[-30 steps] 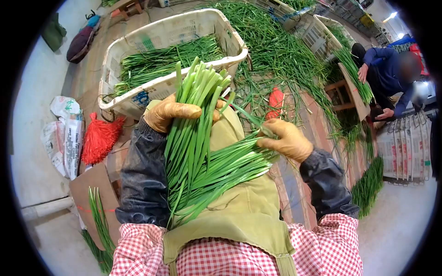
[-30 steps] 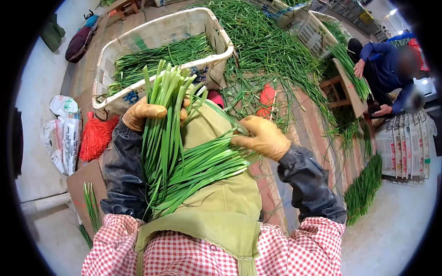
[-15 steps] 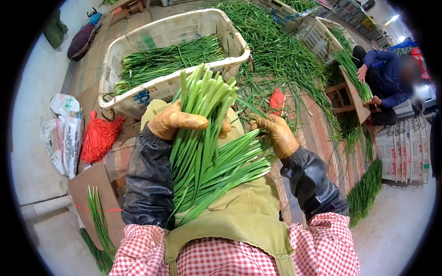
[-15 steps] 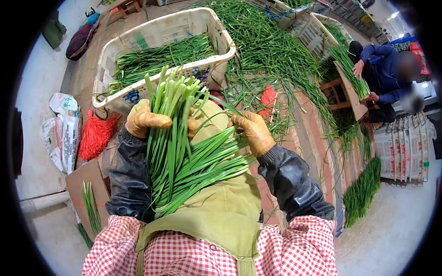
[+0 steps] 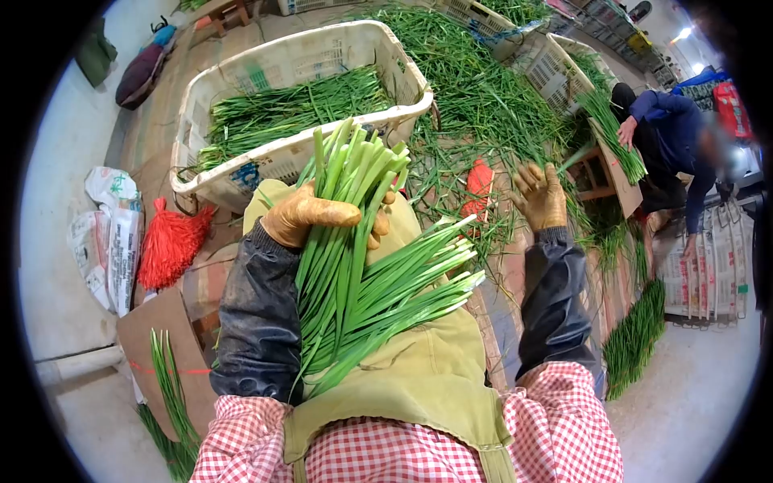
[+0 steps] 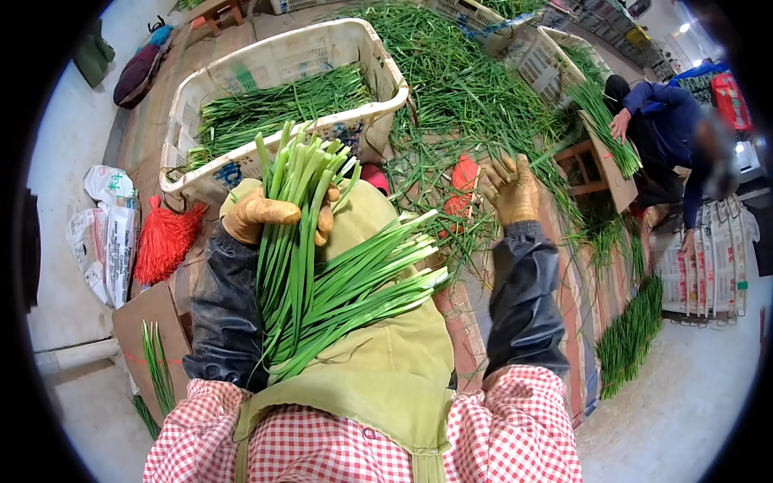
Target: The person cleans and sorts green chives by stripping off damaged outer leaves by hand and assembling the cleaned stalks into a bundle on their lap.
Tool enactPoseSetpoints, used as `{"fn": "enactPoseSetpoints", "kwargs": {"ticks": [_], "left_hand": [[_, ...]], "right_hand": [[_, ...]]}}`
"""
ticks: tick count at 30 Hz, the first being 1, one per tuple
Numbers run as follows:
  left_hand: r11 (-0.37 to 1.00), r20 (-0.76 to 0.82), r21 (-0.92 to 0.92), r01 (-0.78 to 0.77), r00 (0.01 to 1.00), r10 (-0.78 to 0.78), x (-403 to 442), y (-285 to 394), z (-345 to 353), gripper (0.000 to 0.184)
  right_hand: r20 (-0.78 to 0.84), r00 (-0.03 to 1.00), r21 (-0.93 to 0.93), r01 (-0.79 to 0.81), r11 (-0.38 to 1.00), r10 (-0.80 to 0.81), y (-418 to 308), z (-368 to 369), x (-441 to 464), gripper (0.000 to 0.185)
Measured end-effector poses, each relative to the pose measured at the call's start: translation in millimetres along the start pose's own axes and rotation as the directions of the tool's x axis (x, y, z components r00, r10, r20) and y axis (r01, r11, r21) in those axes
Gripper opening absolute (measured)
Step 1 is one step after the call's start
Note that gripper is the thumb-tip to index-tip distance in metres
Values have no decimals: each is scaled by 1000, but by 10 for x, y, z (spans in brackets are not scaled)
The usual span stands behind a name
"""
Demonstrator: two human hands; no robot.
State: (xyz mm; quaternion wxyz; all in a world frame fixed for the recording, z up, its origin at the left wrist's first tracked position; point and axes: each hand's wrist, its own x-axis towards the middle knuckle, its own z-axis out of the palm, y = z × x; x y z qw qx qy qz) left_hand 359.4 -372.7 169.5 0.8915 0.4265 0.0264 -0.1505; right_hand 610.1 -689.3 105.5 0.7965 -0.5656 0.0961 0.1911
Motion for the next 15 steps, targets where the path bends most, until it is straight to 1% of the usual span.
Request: {"fn": "enactPoseSetpoints", "kwargs": {"ticks": [1,2,3,4,5,6,8,9,10,12,13,15], "left_hand": [[1000,-7,4,-24,1000,24,-6,38,63,70],[999,-7,4,-32,999,32,5,65,85,70],[999,-4,10,-46,999,46,12,68,99,70],[998,-1,13,-55,998,55,13,51,102,70],[1000,30,1,-15,999,15,29,31,25,69],[1000,33,-2,-6,999,6,28,31,33,69],[999,5,-2,32,999,-32,31,62,71,69],[999,17,-33,41,999,-40,39,68,91,68],[999,18,-30,43,999,-43,36,79,122,68],[1000,-11,7,-15,1000,15,22,107,198,69],[1000,-13,9,-16,1000,16,34,114,207,69],[991,116,85,-106,989,96,84,129,215,71]], "right_hand": [[-28,998,-326,50,944,-63,-48,-111,30,60],[-32,991,-619,84,781,-132,-42,-214,46,73],[100,981,-734,185,654,-165,-75,-142,-159,71],[276,961,-726,226,649,-26,-114,-46,-306,57],[406,913,-684,271,677,45,-110,128,-524,48],[526,844,-634,304,710,108,-72,296,-723,38],[542,810,-660,243,711,226,12,454,-909,26],[527,837,-647,279,709,151,57,526,-929,18],[526,837,-645,279,711,149,37,571,-944,18],[609,792,-576,412,706,35,-71,701,-989,15],[619,785,-557,428,712,13,-131,813,-1036,14],[607,794,-558,404,724,25,-279,1109,-1191,14]]}}
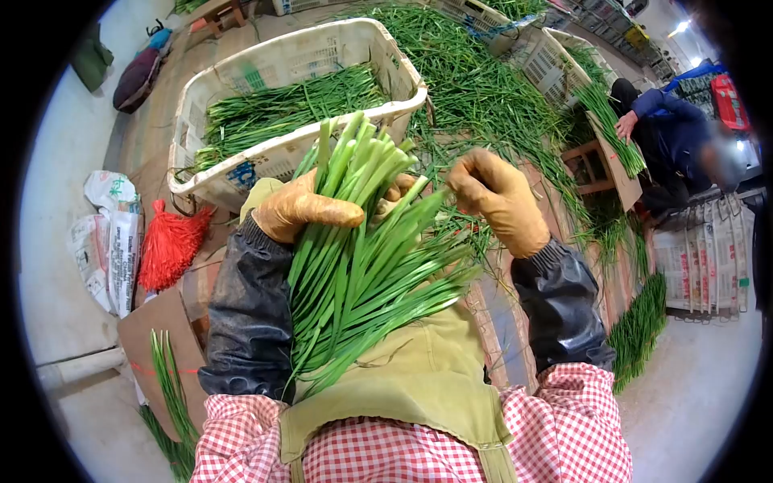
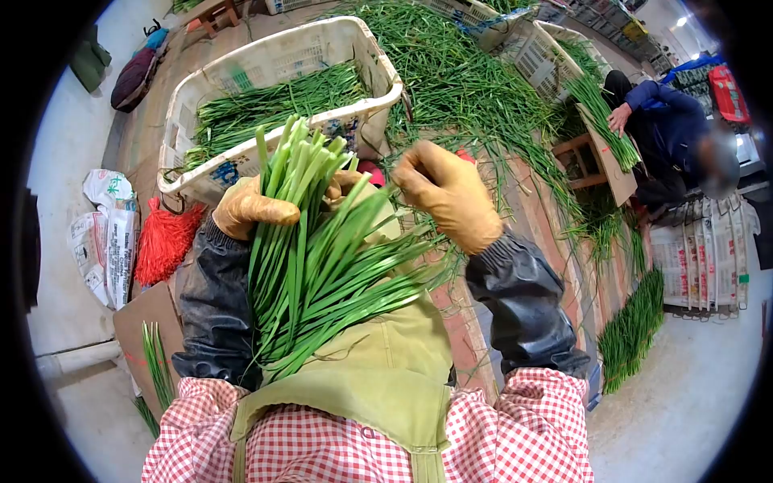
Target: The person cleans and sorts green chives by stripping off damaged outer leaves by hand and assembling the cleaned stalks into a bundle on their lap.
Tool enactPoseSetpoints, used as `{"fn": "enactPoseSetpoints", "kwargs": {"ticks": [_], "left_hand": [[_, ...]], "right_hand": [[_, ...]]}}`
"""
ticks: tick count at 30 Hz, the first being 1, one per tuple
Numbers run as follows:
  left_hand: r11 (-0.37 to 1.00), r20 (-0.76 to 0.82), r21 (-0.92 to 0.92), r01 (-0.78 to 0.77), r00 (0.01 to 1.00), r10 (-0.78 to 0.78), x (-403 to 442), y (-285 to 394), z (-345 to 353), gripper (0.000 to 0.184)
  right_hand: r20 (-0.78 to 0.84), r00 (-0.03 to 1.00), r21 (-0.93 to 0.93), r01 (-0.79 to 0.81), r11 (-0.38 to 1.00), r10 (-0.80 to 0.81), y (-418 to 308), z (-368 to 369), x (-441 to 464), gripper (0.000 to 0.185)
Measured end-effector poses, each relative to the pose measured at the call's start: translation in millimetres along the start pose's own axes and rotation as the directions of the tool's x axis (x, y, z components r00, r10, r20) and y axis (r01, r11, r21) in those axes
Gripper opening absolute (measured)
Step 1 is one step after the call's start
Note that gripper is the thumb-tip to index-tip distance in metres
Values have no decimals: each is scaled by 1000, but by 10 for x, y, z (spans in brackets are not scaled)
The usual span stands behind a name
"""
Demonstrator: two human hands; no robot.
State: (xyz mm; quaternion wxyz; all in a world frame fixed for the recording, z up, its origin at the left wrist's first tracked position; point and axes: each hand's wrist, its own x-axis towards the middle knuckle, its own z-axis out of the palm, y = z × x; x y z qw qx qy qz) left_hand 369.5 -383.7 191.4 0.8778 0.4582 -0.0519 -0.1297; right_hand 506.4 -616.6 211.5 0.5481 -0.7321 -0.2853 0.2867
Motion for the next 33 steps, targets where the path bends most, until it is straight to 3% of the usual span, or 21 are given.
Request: {"fn": "enactPoseSetpoints", "kwargs": {"ticks": [3,5,7,9,11,13,14,15,17,19,21,23,25,26,30,33], "left_hand": [[994,-15,102,43,999,-42,10,-91,3,74],[997,20,70,44,999,-46,20,-137,-77,72],[999,35,2,34,999,-34,1,-122,-139,66],[1000,14,7,13,1000,-13,-48,-106,-136,59],[996,-45,-84,-23,999,19,-73,-118,-102,59],[995,-49,-87,-39,998,35,-65,-144,-106,57],[994,-20,-98,-55,998,54,-46,-160,-139,57],[992,5,-105,-73,997,73,-40,-153,-163,57],[993,-33,-113,-42,999,38,-40,-148,-142,58],[991,-13,-128,-44,999,43,-7,-183,-151,58],[993,-10,-112,-21,1000,21,-1,-188,-166,58],[996,-20,-95,-5,1000,3,-21,-167,-170,59],[1000,-93,-2,29,995,-29,-50,-154,-149,60],[998,-102,59,14,995,-8,-43,-173,-175,61],[995,-97,-48,88,991,-93,-98,-121,-141,62],[995,-89,-95,43,995,-52,-80,-187,-168,62]], "right_hand": [[14,998,64,58,996,-59,-141,194,135,15],[36,995,318,75,945,-91,-108,230,209,15],[30,997,260,54,964,-64,-32,95,171,21],[18,1000,-126,-1,992,3,278,-43,78,25],[111,977,-348,-132,928,181,507,-73,-158,21],[117,956,-433,-193,880,268,745,-141,-389,28],[112,956,-387,-210,898,272,914,-194,-453,25],[83,962,-557,-172,813,260,687,-210,-482,27],[-52,999,-518,-17,855,-12,717,-233,-469,27],[-104,994,-408,-16,913,-29,499,-168,-349,30],[-90,996,-145,-9,989,-4,309,-35,-186,32],[25,998,146,-52,988,49,132,164,-34,29],[92,995,199,-60,978,42,105,319,91,26],[82,994,63,-77,995,72,68,369,142,24],[75,997,132,-34,991,25,140,415,204,24],[144,984,9,-106,994,104,32,276,169,24]]}}
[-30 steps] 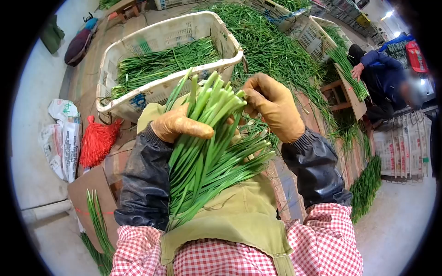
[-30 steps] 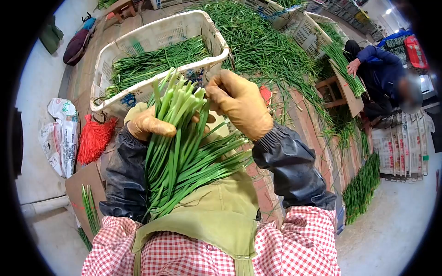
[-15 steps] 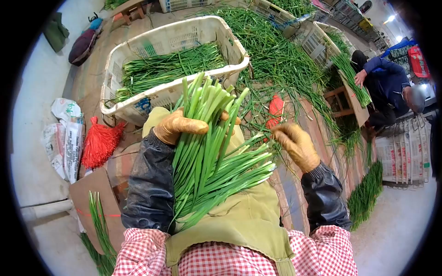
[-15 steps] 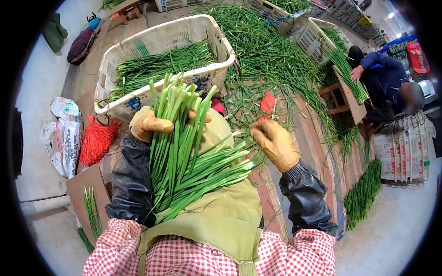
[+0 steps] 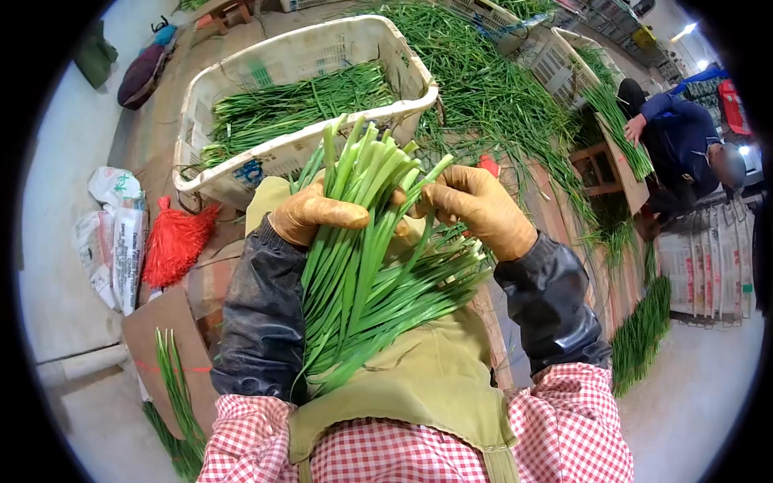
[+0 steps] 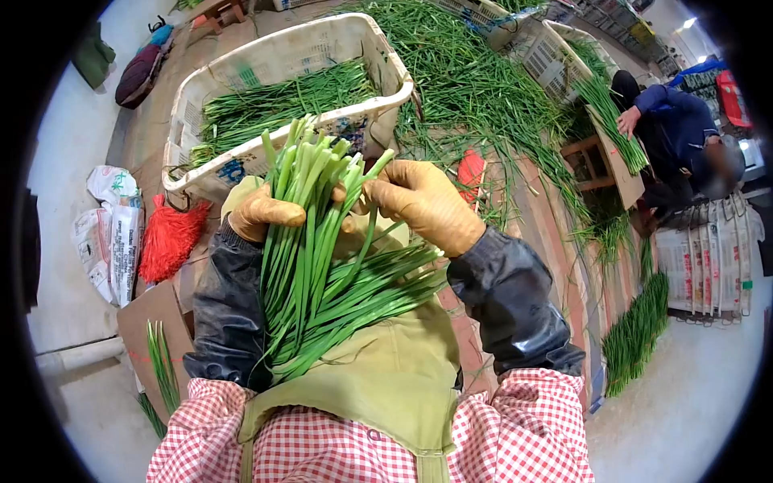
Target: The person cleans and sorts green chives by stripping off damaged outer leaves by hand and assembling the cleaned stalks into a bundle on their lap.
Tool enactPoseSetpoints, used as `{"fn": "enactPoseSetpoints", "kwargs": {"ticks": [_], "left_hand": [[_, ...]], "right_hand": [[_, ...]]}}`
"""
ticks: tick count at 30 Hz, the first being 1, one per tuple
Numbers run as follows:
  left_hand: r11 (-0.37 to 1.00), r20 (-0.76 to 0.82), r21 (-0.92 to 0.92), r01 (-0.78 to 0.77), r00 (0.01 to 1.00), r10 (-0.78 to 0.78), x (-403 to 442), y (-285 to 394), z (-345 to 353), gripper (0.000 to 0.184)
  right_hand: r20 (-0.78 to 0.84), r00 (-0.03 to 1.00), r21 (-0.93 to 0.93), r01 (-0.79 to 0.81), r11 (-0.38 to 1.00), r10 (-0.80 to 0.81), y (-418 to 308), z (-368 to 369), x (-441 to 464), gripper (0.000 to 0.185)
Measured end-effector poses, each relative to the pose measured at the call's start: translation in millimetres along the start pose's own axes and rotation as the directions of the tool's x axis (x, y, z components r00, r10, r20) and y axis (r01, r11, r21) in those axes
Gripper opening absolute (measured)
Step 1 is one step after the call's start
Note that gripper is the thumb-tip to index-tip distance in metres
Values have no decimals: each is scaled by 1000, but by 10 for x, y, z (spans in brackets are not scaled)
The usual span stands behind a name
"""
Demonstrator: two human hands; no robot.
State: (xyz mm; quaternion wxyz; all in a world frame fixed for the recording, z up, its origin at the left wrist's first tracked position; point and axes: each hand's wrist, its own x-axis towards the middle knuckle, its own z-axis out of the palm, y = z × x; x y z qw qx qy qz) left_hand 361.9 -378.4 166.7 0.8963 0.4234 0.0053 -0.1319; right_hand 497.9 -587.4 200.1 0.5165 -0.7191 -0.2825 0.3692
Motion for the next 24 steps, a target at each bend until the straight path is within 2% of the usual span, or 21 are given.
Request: {"fn": "enactPoseSetpoints", "kwargs": {"ticks": [2,4,6,8,9,10,11,12,13,14,15,16,17,18,20,21,23,24], "left_hand": [[1000,2,-14,-18,1000,18,19,-13,15,61],[996,53,-80,-25,998,29,34,8,76,60],[991,57,-132,-32,998,40,42,-7,72,60],[994,127,-102,-47,990,60,37,-14,-44,62],[992,139,-121,-45,988,62,12,-5,-65,63],[991,140,-122,-45,988,62,-1,-1,-79,63],[993,146,-111,-49,987,65,-1,2,-90,63],[994,150,-96,-60,986,74,16,-7,-94,64],[995,158,-78,-61,985,73,37,-9,-107,68],[995,156,-82,-60,985,72,35,-22,-96,68],[996,116,-58,-71,990,78,45,-8,-40,69],[996,78,-32,-82,993,84,56,2,9,70],[996,68,-33,-78,994,80,46,6,33,74],[997,68,-32,-75,995,77,51,8,50,74],[996,67,-26,-83,994,84,54,14,71,76],[996,65,-24,-81,994,82,55,14,67,76],[998,87,-22,-60,994,62,75,1,39,77],[998,89,-21,-61,994,63,82,-8,14,77]], "right_hand": [[210,973,207,-139,968,95,-60,-88,-35,23],[172,985,375,-84,923,19,99,-147,0,21],[-19,996,569,-64,820,92,104,-307,-71,23],[-92,977,669,205,715,-194,291,-948,29,29],[-294,952,572,245,783,-84,327,-1191,31,35],[-494,870,465,257,847,7,367,-1377,-4,43],[-621,784,224,162,961,13,555,-1511,-53,50],[-729,684,-19,25,1000,-31,717,-1582,-89,57],[-623,776,-174,-10,985,-102,677,-1396,-208,59],[-433,899,-176,-15,984,-64,644,-1194,-282,50],[-235,967,-214,51,975,-102,633,-941,-376,42],[-113,991,-117,53,992,-66,674,-664,-453,45],[-24,999,-217,31,976,-37,644,-482,-535,45],[17,991,-386,132,913,-136,685,-358,-554,34],[106,974,-761,208,614,-199,629,-279,-567,22],[106,974,-759,209,617,-200,601,-278,-572,22],[57,890,-714,354,604,-453,561,-287,-582,16],[57,889,-715,354,603,-454,559,-333,-578,16]]}}
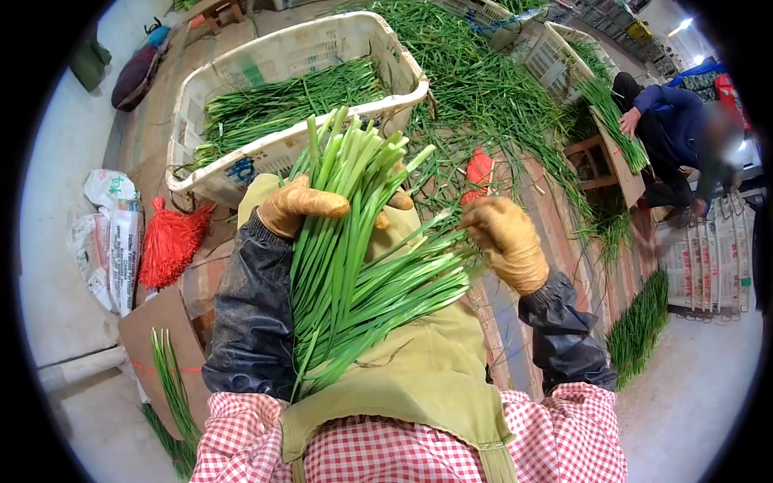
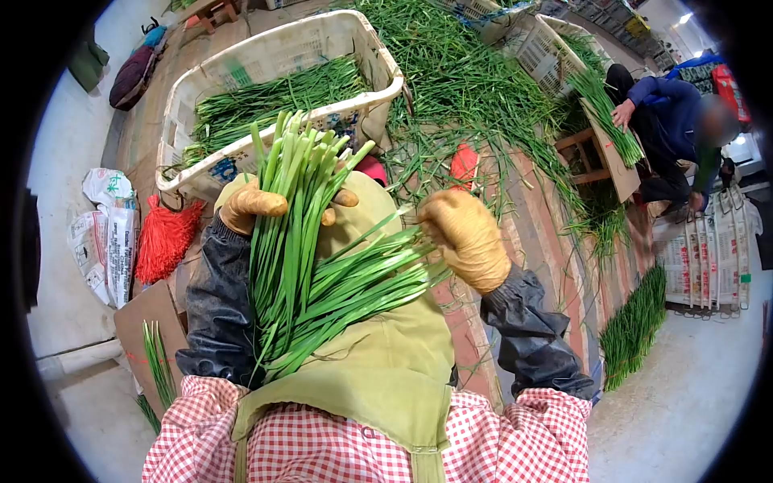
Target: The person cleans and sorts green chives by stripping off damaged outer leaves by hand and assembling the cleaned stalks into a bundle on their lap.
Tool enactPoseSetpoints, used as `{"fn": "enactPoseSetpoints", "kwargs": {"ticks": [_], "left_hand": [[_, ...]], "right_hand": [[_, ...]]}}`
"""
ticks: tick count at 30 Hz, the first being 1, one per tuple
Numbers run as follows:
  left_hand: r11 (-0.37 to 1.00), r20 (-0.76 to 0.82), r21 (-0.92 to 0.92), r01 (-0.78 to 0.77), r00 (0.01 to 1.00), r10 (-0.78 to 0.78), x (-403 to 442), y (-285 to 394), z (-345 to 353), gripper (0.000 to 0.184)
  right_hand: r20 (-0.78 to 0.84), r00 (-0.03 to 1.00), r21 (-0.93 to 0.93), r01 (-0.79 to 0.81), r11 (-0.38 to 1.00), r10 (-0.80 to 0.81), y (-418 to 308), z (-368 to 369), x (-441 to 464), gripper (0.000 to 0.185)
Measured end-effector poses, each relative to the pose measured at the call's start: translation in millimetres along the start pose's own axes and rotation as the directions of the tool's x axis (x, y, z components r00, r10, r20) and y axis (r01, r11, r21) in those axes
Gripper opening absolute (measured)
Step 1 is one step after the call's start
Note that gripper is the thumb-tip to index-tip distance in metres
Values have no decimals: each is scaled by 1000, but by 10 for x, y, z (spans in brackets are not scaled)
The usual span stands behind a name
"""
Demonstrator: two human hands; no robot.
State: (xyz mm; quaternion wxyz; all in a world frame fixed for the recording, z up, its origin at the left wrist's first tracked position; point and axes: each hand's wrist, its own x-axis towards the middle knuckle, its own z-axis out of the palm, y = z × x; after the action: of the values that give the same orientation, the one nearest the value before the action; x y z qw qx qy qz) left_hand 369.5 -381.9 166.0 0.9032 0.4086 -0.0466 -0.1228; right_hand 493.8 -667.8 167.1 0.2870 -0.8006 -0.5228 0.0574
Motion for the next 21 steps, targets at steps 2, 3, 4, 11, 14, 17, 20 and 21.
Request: {"fn": "enactPoseSetpoints", "kwargs": {"ticks": [2,3,4,11,14,17,20,21], "left_hand": [[999,51,-21,27,998,-26,-13,-9,-56,81],[1000,48,-20,23,999,-22,-26,-2,-51,81],[999,25,-15,29,999,-28,-43,9,-41,80],[1000,-18,-17,-23,1000,23,-31,-49,-55,69],[999,33,-31,42,999,-41,-14,-48,-95,71],[996,34,-47,78,997,-76,-32,-9,-45,73],[989,77,-98,109,992,-102,-25,-18,-99,81],[989,71,-90,114,992,-108,-20,-1,-46,79]], "right_hand": [[-344,939,-69,-21,997,-4,186,-129,6,13],[-439,893,-138,-179,974,102,464,-217,-33,12],[-537,821,-188,-339,922,192,759,-329,-99,12],[2,843,-171,-530,830,538,462,-160,-224,47],[518,737,633,-672,385,435,199,281,-177,28],[515,717,623,-690,369,469,235,421,-117,28],[381,813,770,-542,336,439,72,377,-11,25],[357,826,764,-527,372,437,15,328,32,24]]}}
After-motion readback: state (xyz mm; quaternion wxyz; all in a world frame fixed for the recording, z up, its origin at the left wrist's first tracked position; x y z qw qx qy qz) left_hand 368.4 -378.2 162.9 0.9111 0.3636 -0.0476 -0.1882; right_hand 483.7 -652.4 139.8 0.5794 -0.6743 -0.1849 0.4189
